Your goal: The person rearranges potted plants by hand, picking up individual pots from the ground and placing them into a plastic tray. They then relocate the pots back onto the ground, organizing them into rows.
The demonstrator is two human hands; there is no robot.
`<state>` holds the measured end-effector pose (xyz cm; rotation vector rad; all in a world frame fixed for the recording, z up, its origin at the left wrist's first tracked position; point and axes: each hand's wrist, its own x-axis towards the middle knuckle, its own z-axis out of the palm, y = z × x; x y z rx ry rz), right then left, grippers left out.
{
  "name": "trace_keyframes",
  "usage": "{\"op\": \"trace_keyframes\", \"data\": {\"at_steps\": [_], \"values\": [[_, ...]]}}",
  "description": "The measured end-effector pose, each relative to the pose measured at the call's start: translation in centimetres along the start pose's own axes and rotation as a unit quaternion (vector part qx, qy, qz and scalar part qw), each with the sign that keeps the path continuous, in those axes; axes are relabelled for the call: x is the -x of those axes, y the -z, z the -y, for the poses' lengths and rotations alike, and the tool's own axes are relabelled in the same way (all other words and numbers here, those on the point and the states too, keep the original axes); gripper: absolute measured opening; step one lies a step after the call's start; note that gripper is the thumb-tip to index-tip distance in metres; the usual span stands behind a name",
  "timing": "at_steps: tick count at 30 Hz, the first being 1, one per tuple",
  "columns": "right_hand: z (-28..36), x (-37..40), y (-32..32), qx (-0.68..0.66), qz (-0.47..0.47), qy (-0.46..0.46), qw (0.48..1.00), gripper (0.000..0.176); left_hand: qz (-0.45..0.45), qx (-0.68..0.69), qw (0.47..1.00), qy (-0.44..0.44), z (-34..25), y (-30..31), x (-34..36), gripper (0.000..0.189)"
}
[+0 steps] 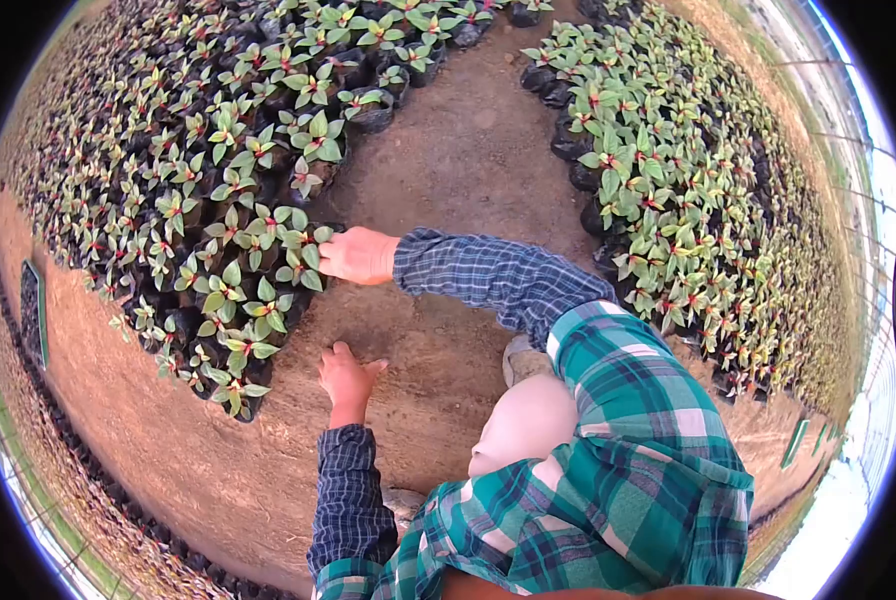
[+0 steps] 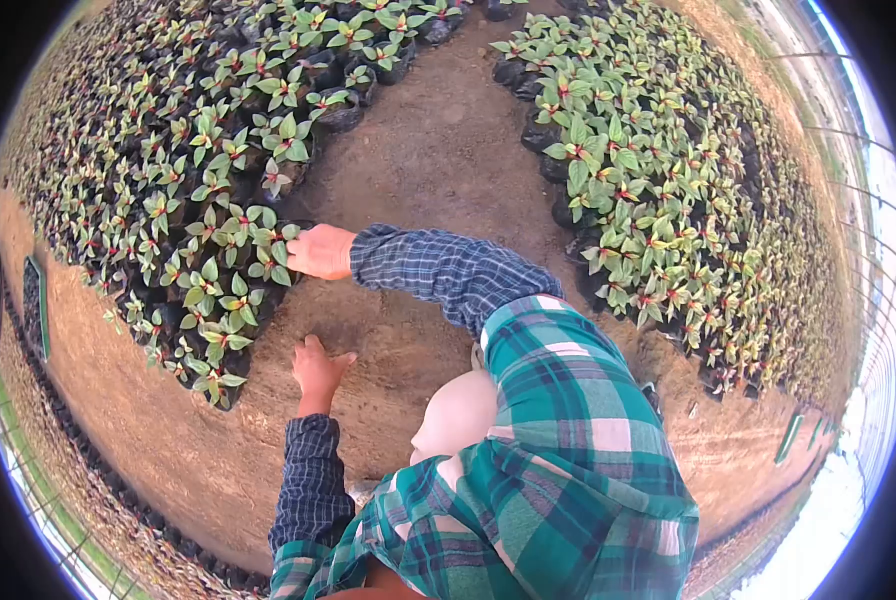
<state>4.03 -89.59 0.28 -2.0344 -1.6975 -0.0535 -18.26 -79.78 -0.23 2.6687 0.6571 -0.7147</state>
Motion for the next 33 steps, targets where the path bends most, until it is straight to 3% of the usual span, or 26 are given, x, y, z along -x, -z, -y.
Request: {"op": "trace_keyframes", "data": {"at_steps": [1, 3, 5, 9, 10, 12, 15, 16, 18, 21, 22, 23, 25, 26, 29, 30, 31, 33], "values": [[0.0, 0.6, 0.3, -0.034, 0.015, -0.015, 0.999, 0.017, 0.000, 0.001, 1.000, -0.010, -0.2, -0.1, -0.1, 0.077], [0.2, 2.7, 1.9, -0.080, -0.087, -0.128, 0.985, 0.019, -0.030, -0.006, 0.999, -0.016, 0.2, -0.2, 0.4, 0.076], [-0.9, 6.3, 5.1, -0.082, -0.112, -0.262, 0.955, 0.022, -0.016, -0.002, 1.000, -0.010, 0.3, 0.0, 0.5, 0.076], [-5.8, 17.0, 9.2, 0.055, -0.287, -0.433, 0.853, 0.017, 0.003, 0.004, 1.000, 0.004, 0.1, 0.0, 0.0, 0.076], [-7.0, 19.8, 10.3, 0.094, -0.289, -0.466, 0.831, 0.014, 0.006, 0.006, 1.000, 0.002, -0.1, 0.1, 0.1, 0.076], [-10.0, 25.6, 10.8, 0.044, -0.333, -0.573, 0.747, 0.013, 0.002, 0.005, 1.000, 0.004, -0.2, 0.3, 0.2, 0.076], [-8.7, 28.0, 14.3, 0.098, -0.247, -0.666, 0.697, 0.031, 0.002, 0.003, 1.000, 0.004, -0.1, 0.1, 0.0, 0.075], [-7.9, 27.8, 14.7, 0.098, -0.248, -0.665, 0.698, 0.031, 0.000, 0.005, 1.000, 0.004, -0.1, 0.1, 0.0, 0.075], [-7.1, 27.1, 15.1, 0.264, -0.226, -0.597, 0.723, 0.054, 0.011, 0.005, 1.000, 0.006, -0.1, 0.2, 0.0, 0.075], [-8.2, 26.1, 14.6, 0.170, -0.185, -0.659, 0.709, 0.069, 0.007, 0.008, 1.000, 0.009, -0.3, 0.4, 0.1, 0.075], [-8.9, 26.0, 14.3, 0.177, -0.198, -0.659, 0.704, 0.057, 0.002, 0.005, 1.000, 0.006, -0.6, 0.4, -0.1, 0.075], [-9.4, 26.1, 14.3, 0.175, -0.202, -0.660, 0.702, 0.057, 0.007, 0.003, 1.000, 0.015, -0.7, 0.5, -0.1, 0.075], [-10.2, 26.5, 14.0, 0.383, -0.108, -0.608, 0.687, 0.039, 0.015, -0.005, 0.999, 0.030, -0.2, 0.1, 0.0, 0.076], [-10.5, 26.5, 14.2, 0.303, -0.104, -0.646, 0.692, 0.026, 0.005, -0.002, 1.000, 0.010, 0.1, -0.4, -0.1, 0.076], [-9.2, 24.7, 15.4, 0.239, -0.087, -0.657, 0.709, 0.022, -0.007, -0.003, 1.000, -0.001, 0.1, -0.3, 0.0, 0.076], [-9.3, 24.6, 14.7, 0.237, -0.160, -0.604, 0.744, 0.020, -0.008, -0.005, 1.000, -0.007, 0.0, -0.1, 0.0, 0.076], [-9.4, 24.4, 13.9, 0.232, -0.158, -0.603, 0.746, 0.020, -0.007, -0.007, 1.000, -0.001, 0.2, -0.1, -0.1, 0.076], [-8.9, 22.9, 12.6, 0.030, -0.246, -0.533, 0.809, 0.022, -0.004, -0.006, 1.000, -0.008, 0.3, -0.5, -0.1, 0.076]]}}
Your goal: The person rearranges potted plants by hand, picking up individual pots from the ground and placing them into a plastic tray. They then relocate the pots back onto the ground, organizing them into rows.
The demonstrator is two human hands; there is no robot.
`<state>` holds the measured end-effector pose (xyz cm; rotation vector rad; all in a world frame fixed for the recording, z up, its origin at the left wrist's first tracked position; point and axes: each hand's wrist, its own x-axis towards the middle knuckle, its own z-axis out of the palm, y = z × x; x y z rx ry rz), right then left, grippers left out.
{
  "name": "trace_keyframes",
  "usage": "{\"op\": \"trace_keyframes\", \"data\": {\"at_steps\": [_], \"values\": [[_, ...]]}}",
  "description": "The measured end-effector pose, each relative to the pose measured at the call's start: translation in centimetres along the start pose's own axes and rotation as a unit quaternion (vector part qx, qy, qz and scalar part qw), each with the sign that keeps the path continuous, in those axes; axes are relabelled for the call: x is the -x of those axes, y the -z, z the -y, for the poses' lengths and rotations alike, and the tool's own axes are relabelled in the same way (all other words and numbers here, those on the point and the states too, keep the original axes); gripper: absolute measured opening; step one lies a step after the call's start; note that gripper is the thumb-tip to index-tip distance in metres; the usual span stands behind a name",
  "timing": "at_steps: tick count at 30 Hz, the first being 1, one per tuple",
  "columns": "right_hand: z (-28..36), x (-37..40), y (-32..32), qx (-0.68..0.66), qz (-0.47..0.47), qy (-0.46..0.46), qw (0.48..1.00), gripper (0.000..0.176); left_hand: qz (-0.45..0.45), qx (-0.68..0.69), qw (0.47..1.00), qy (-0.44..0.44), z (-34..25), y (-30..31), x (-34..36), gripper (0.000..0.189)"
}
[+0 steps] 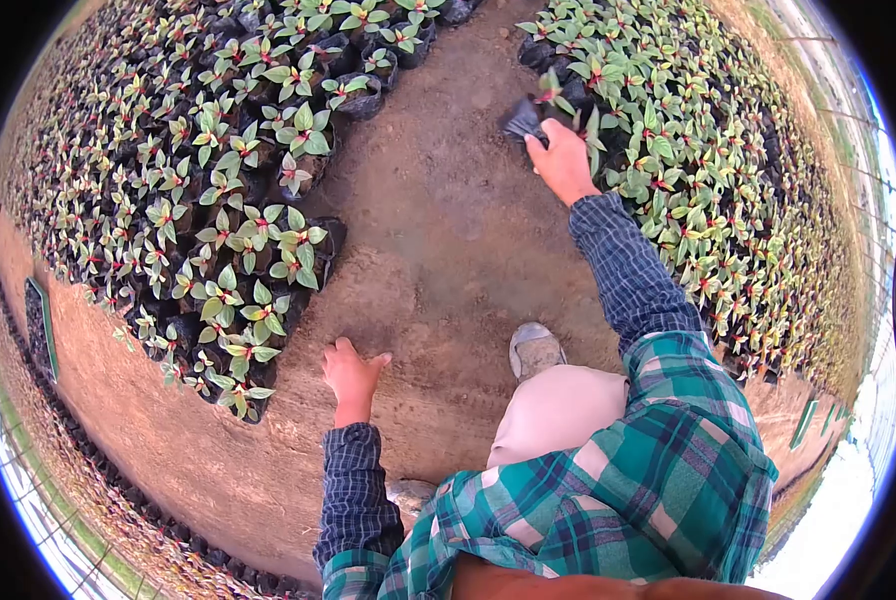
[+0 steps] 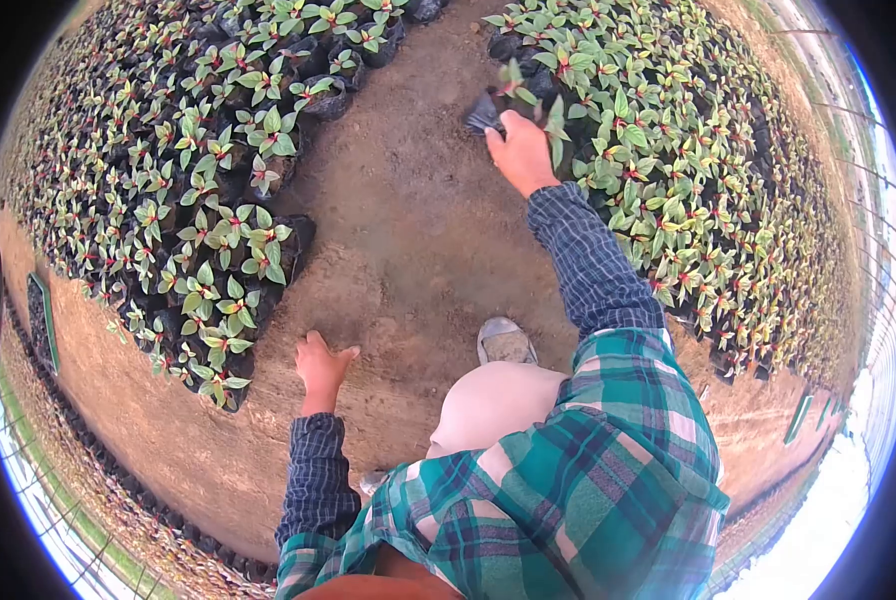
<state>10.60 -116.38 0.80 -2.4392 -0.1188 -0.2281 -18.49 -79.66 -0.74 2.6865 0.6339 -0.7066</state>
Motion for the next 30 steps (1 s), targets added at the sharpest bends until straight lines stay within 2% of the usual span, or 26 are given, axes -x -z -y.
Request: {"op": "trace_keyframes", "data": {"at_steps": [2, 3, 6, 8, 10, 11, 13, 15, 17, 19, 21, 22, 24, 28, 30], "values": [[5.0, -0.5, -1.0, 0.002, 0.032, 0.139, 0.990, 0.022, 0.006, -0.002, 1.000, 0.002, 0.0, -0.3, -0.2, 0.076], [7.6, -1.1, -2.4, -0.009, 0.083, 0.191, 0.978, 0.022, 0.010, -0.002, 1.000, 0.008, 0.1, -0.2, -0.3, 0.075], [12.5, -2.3, -6.9, -0.024, 0.176, 0.347, 0.921, 0.018, -0.003, -0.013, 1.000, 0.018, -0.7, 0.7, 0.2, 0.073], [13.3, -2.5, -9.9, 0.001, 0.232, 0.400, 0.886, 0.018, 0.000, 0.004, 1.000, 0.008, 0.0, 0.3, 0.1, 0.073], [12.3, -1.6, -13.0, 0.009, 0.247, 0.422, 0.872, 0.015, 0.005, 0.022, 1.000, -0.002, -0.3, -0.4, -0.1, 0.073], [12.2, -1.3, -12.0, 0.015, 0.245, 0.420, 0.874, 0.015, -0.007, 0.025, 1.000, -0.004, -0.1, -0.4, 0.0, 0.073], [12.4, -0.7, -9.4, -0.063, 0.187, 0.359, 0.912, 0.012, -0.031, 0.012, 0.999, 0.003, -0.3, 0.4, 0.6, 0.072], [10.4, -0.5, -6.5, -0.122, 0.092, 0.238, 0.959, 0.019, -0.028, 0.020, 0.999, 0.003, 0.0, 0.4, 0.5, 0.071], [5.8, -1.8, -4.7, -0.082, -0.028, 0.165, 0.983, 0.013, -0.023, 0.029, 0.999, -0.004, -0.1, 0.0, 0.3, 0.070], [0.7, -3.3, -1.8, -0.010, -0.104, 0.086, 0.991, 0.013, -0.033, 0.034, 0.999, -0.010, 0.2, -0.1, 0.4, 0.070], [-2.2, -3.7, 1.8, 0.116, -0.095, -0.064, 0.987, 0.028, -0.032, 0.032, 0.999, -0.008, 0.1, 0.1, 0.5, 0.069], [-3.2, -3.8, 3.0, 0.163, -0.110, -0.065, 0.978, 0.039, -0.033, 0.031, 0.999, -0.002, -0.1, 0.2, 0.4, 0.069], [-3.9, -3.6, 4.2, 0.194, -0.099, -0.136, 0.967, 0.043, -0.029, 0.030, 0.999, 0.000, -0.2, 0.1, 0.3, 0.069], [-5.4, -5.1, 3.3, 0.191, -0.087, -0.165, 0.964, 0.040, -0.025, 0.024, 0.999, 0.000, 0.0, 0.0, 0.2, 0.069], [-6.5, -6.2, 2.9, 0.224, -0.029, -0.119, 0.967, 0.036, -0.016, 0.027, 0.999, 0.008, -0.3, 0.3, 0.3, 0.069]]}}
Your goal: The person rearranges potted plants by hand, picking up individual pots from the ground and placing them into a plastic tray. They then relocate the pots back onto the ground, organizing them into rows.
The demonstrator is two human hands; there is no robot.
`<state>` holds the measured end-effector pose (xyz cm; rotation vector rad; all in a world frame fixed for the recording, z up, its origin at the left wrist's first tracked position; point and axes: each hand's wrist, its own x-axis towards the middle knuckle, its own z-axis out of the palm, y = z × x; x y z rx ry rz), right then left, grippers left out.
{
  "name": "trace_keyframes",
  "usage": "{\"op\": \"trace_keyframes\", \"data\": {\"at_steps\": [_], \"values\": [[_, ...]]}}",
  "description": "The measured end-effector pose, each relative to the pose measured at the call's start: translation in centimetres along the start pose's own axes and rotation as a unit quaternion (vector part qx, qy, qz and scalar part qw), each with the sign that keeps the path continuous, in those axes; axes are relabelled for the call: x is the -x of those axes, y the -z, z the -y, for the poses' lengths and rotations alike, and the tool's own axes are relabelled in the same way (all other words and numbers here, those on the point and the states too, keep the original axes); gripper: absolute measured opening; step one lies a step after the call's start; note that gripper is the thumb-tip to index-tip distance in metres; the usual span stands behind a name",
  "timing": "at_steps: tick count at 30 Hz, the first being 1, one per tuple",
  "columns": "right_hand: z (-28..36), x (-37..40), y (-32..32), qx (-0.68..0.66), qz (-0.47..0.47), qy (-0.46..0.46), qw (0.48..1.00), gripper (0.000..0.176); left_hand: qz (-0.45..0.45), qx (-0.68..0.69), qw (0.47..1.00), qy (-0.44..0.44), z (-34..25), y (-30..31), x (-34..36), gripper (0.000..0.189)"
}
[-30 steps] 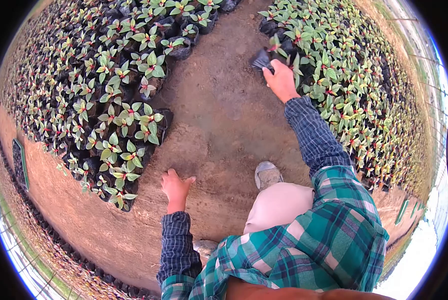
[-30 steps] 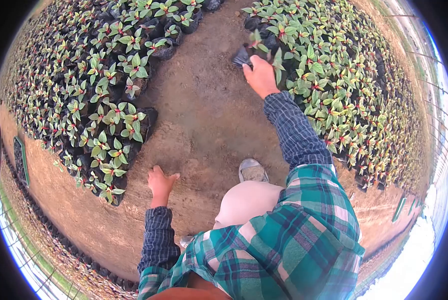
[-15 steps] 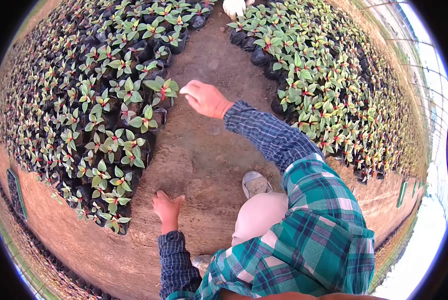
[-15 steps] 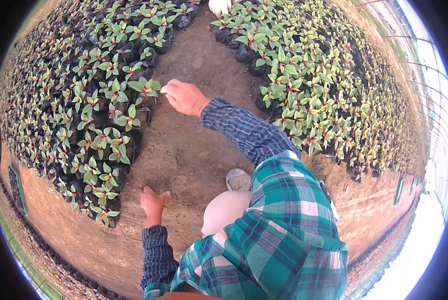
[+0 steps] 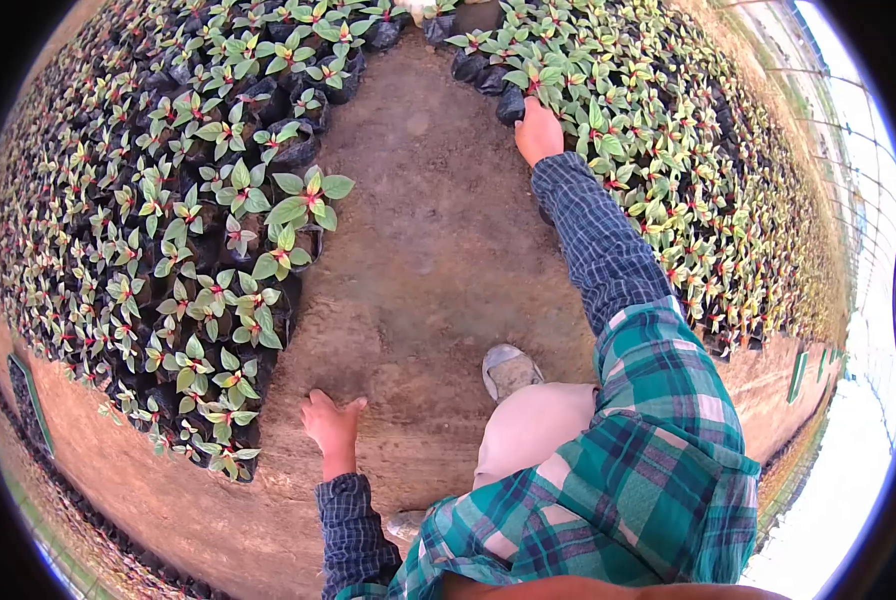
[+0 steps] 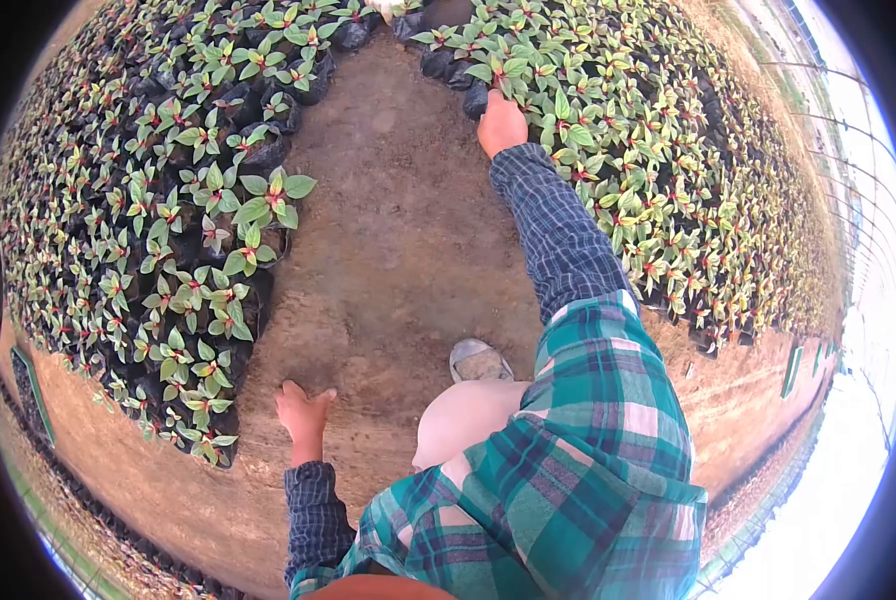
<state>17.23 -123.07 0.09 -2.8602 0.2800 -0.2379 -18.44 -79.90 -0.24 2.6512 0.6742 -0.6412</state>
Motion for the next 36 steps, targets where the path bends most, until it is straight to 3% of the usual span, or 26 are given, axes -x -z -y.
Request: {"op": "trace_keyframes", "data": {"at_steps": [1, 4, 5, 6, 8, 9, 12, 13, 16, 18, 21, 24, 26, 29, 34, 36], "values": [[-0.3, -0.4, -0.7, 0.011, -0.047, 0.043, 0.998, 0.027, 0.007, 0.006, 1.000, 0.008, -0.2, 0.3, 0.0, 0.070], [-0.5, -0.9, -0.7, -0.019, -0.010, 0.070, 0.997, 0.020, 0.002, -0.014, 1.000, -0.003, 0.2, -0.2, -0.1, 0.071], [-0.3, -0.8, -0.7, -0.002, -0.041, 0.138, 0.990, 0.019, -0.006, -0.018, 1.000, -0.009, 0.5, -0.5, -0.2, 0.072], [0.9, -0.2, -0.3, -0.007, -0.039, 0.139, 0.989, 0.019, -0.007, -0.022, 1.000, -0.005, 0.7, -0.6, -0.2, 0.072], [4.9, 0.6, 2.6, -0.226, 0.100, 0.015, 0.969, 0.018, -0.015, -0.022, 0.999, -0.022, 0.7, -0.8, -0.2, 0.072], [6.8, 1.2, 3.3, -0.273, 0.107, 0.043, 0.955, 0.019, -0.014, -0.026, 0.999, -0.021, 0.7, -0.6, 0.0, 0.072], [10.7, 0.5, 1.4, -0.217, 0.049, 0.258, 0.940, 0.019, 0.002, -0.019, 1.000, -0.012, 0.2, -0.1, -0.3, 0.072], [12.1, 0.1, 0.2, -0.223, 0.006, 0.348, 0.911, 0.017, 0.005, -0.020, 1.000, -0.008, 0.4, -0.4, -0.3, 0.072], [16.3, 1.0, -1.5, -0.175, 0.067, 0.400, 0.897, 0.014, 0.003, -0.012, 1.000, -0.005, 0.4, -0.2, 0.1, 0.070], [17.2, 1.6, -3.0, -0.139, 0.078, 0.492, 0.856, 0.013, -0.004, -0.002, 1.000, -0.008, 0.3, -0.3, 0.1, 0.069], [16.4, 2.4, -2.8, -0.182, 0.088, 0.433, 0.879, 0.014, -0.022, 0.011, 0.999, -0.029, 1.1, -0.5, 0.4, 0.065], [12.3, 1.6, -1.8, -0.262, -0.038, 0.247, 0.932, 0.019, -0.003, 0.038, 0.999, -0.034, 1.2, -0.5, 0.3, 0.062], [7.9, -0.5, -2.5, -0.211, -0.122, 0.176, 0.954, 0.022, 0.003, 0.025, 0.999, -0.027, 1.0, -0.4, 0.1, 0.063], [3.1, -2.2, -1.3, -0.114, -0.107, 0.021, 0.988, 0.040, 0.006, 0.013, 1.000, -0.019, 1.0, -0.6, -0.1, 0.063], [0.0, -5.1, -1.5, -0.062, -0.064, 0.036, 0.995, 0.050, 0.017, 0.000, 1.000, -0.018, 1.1, -0.7, -0.3, 0.064], [-0.6, -6.3, -2.5, -0.051, 0.001, 0.082, 0.995, 0.049, 0.018, -0.004, 1.000, -0.018, 0.8, -0.4, -0.3, 0.064]]}}
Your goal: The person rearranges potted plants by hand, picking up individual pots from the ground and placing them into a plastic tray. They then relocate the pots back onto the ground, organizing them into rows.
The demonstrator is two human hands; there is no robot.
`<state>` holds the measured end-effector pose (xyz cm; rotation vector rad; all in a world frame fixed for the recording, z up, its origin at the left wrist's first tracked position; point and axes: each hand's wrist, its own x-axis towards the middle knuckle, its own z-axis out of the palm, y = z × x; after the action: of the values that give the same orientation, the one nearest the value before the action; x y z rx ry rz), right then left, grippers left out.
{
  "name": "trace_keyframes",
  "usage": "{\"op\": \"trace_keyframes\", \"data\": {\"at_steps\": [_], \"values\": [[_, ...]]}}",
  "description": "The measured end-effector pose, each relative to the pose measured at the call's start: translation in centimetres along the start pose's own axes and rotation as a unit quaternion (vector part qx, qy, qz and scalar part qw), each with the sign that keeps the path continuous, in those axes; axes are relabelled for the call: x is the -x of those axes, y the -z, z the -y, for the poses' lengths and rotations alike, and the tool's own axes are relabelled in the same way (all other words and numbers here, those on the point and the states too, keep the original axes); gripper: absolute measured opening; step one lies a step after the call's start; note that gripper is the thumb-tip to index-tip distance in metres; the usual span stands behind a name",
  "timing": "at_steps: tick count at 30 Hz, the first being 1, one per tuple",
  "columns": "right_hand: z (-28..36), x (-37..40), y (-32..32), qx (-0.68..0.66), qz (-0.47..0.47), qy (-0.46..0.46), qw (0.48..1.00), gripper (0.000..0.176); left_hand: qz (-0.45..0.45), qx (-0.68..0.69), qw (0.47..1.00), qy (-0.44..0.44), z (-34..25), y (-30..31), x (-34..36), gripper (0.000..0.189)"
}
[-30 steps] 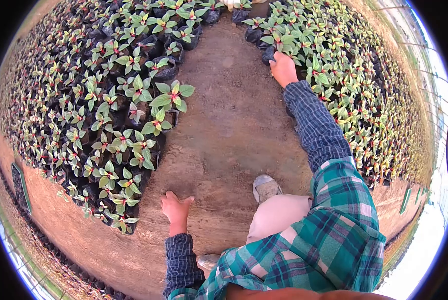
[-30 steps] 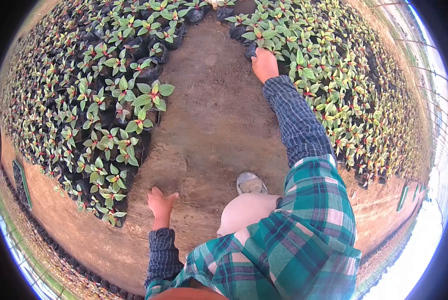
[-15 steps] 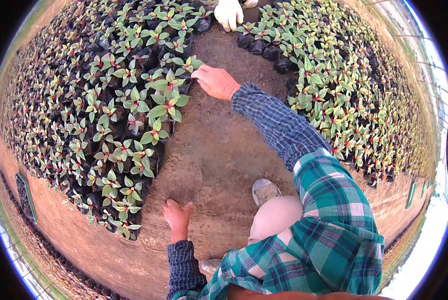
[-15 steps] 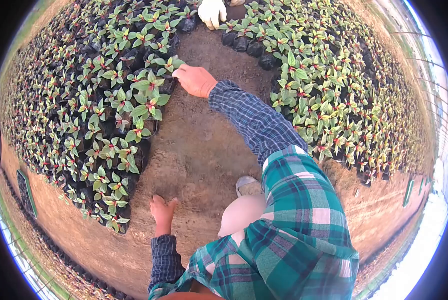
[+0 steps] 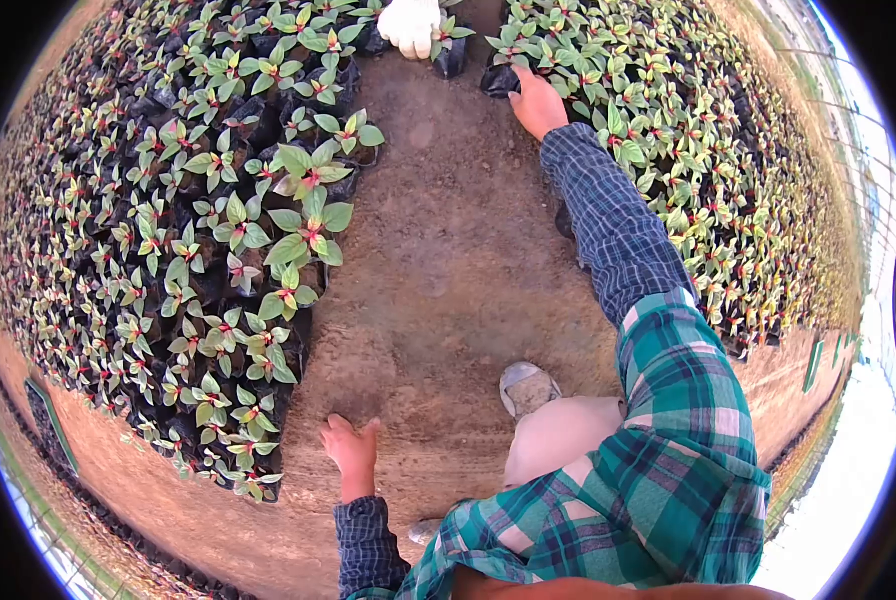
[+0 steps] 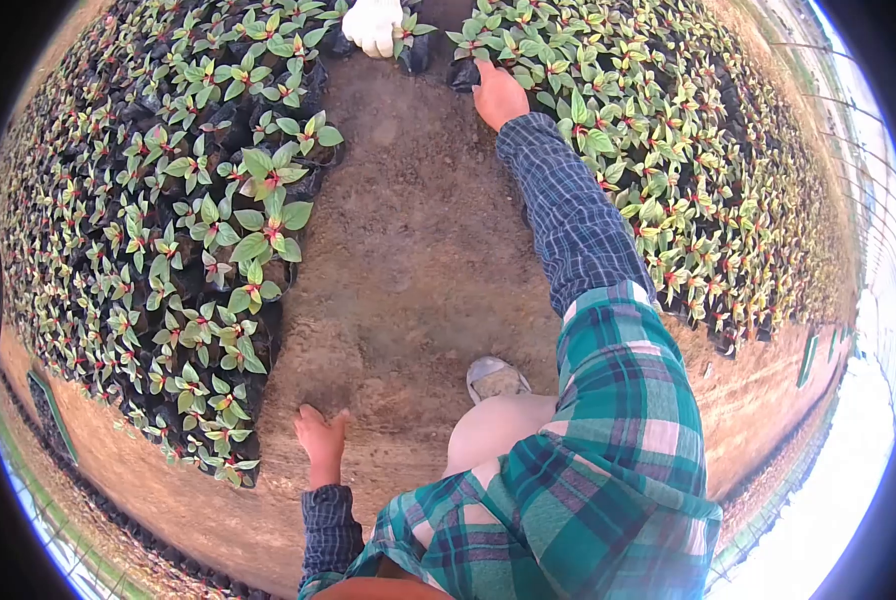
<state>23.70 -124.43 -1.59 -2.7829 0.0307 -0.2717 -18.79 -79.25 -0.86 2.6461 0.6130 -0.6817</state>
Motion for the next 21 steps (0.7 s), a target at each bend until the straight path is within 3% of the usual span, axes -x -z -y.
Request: {"op": "trace_keyframes", "data": {"at_steps": [5, 8, 9, 12, 14, 18, 20, 21], "values": [[0.5, -0.5, -0.9, -0.001, -0.027, 0.001, 1.000, 0.024, 0.017, -0.006, 1.000, 0.002, -0.2, 0.3, 0.1, 0.064], [2.4, 0.3, 0.0, -0.085, -0.031, 0.014, 0.996, 0.023, 0.022, -0.007, 1.000, -0.004, -0.2, 0.3, 0.0, 0.065], [2.9, 0.4, -0.2, -0.102, -0.041, 0.063, 0.992, 0.023, 0.022, -0.008, 1.000, -0.004, -0.2, 0.3, 0.1, 0.065], [7.7, 0.2, 1.5, -0.133, 0.028, 0.098, 0.986, 0.021, 0.028, -0.020, 0.999, -0.001, -0.3, 0.3, 0.0, 0.065], [9.8, -0.8, 0.5, -0.130, -0.015, 0.211, 0.969, 0.018, 0.032, -0.020, 0.999, 0.002, -0.2, 0.2, 0.0, 0.065], [12.6, -2.6, -2.4, -0.092, 0.085, 0.264, 0.956, 0.021, 0.028, -0.015, 0.999, 0.005, -0.5, 0.5, 0.1, 0.065], [10.7, -2.5, -6.8, -0.105, -0.002, 0.336, 0.936, 0.023, 0.024, -0.017, 1.000, -0.003, -0.3, 0.3, 0.1, 0.065], [10.7, -2.3, -6.4, -0.106, -0.001, 0.337, 0.935, 0.023, 0.023, -0.017, 1.000, -0.001, -0.2, 0.3, 0.0, 0.065]]}}
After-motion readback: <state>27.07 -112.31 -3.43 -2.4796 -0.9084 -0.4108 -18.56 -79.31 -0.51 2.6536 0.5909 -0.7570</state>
